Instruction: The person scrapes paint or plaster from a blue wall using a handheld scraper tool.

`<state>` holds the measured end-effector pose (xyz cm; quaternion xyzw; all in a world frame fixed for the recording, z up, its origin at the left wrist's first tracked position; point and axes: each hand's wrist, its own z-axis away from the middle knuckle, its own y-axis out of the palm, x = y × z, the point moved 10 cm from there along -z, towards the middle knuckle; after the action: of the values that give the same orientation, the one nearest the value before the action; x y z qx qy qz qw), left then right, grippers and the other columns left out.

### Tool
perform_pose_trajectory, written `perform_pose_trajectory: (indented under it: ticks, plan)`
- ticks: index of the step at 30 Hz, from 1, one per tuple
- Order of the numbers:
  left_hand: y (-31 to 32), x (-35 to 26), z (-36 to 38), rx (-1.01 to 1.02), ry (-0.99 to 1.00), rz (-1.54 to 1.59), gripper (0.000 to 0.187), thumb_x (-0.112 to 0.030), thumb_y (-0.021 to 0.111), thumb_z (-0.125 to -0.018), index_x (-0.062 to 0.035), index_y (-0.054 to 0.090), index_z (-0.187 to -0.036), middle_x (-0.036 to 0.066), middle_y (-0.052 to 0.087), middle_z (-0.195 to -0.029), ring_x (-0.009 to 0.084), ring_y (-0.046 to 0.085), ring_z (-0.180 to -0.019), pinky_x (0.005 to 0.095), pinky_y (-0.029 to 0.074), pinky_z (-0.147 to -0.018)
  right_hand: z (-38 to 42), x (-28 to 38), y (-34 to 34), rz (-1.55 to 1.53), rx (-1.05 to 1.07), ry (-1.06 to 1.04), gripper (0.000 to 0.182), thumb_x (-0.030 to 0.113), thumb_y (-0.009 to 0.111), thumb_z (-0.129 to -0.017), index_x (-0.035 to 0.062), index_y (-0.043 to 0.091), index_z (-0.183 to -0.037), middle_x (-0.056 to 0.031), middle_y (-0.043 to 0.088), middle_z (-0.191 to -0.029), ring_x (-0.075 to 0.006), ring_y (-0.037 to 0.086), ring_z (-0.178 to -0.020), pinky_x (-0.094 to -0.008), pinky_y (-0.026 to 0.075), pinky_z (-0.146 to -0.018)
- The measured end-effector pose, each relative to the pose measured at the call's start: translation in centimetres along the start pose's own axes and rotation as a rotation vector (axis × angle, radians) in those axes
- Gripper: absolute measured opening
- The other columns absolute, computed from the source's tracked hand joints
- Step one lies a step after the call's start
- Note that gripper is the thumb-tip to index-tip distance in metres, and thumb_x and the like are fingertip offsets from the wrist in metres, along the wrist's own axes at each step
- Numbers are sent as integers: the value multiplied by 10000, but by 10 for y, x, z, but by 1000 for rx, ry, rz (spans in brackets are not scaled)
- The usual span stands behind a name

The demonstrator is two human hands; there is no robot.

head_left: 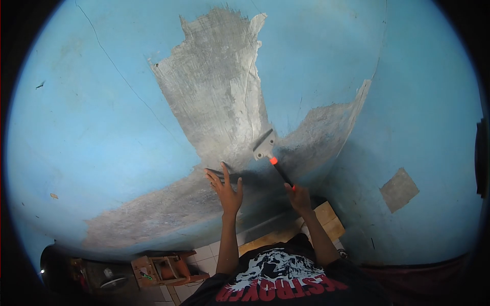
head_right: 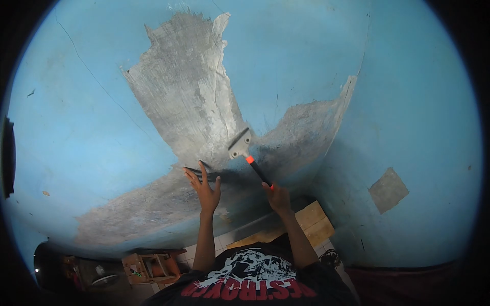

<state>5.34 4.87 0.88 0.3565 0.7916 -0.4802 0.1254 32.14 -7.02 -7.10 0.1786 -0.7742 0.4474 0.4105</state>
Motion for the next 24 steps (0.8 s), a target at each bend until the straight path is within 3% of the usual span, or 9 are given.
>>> perform_pose_trajectory:
  ticks: [5, 8, 11, 14, 24]
  plan:
    - [1, 2, -3, -2, 1, -6, 833, -297, 692, -959, -243, 225, -1647, 323, -94, -1666, 589, -39, -1512, 743, 165, -1145, 7, -13, 3, 24, -6, -2, 588, 514, 568, -1023, -27, 601, -796, -253, 577, -647, -482, 623, -676, -523, 442, -576]
    - [3, 3, 0, 13, -10, 2, 867, -290, 713, -952, -251, 203, -1652, 305, -134, -1669, 577, -72, -1516, 741, 163, -1139, 0, -13, 4, 29, 67, 53, 604, 569, 548, -1013, 0, 633, -827, -248, 629, -681, -484, 653, -719, -539, 473, -599]
    - [1, 0, -1, 1, 4, -11, 861, -289, 708, -957, -249, 202, -1653, 306, -137, -1668, 570, -77, -1519, 744, 157, -1140, 11, -23, 6, -3, 27, 8, 587, 524, 564, -1022, -26, 613, -822, -256, 571, -664, -481, 620, -682, -500, 438, -573]
    - [2, 1, -3, 4, 3, 5, 856, -293, 703, -962, -252, 199, -1653, 304, -143, -1667, 564, -81, -1521, 747, 148, -1141, 8, -19, 4, 27, 30, 12, 597, 559, 551, -1015, -3, 632, -828, -246, 619, -672, -488, 648, -725, -536, 469, -593]
    - [1, 3, -1, 15, -6, 3, 863, -297, 711, -958, -262, 199, -1653, 294, -148, -1670, 563, -77, -1521, 740, 149, -1147, 8, -22, 6, -1, 53, -6, 568, 538, 559, -1019, -2, 647, -867, -231, 613, -661, -466, 654, -709, -512, 463, -575]
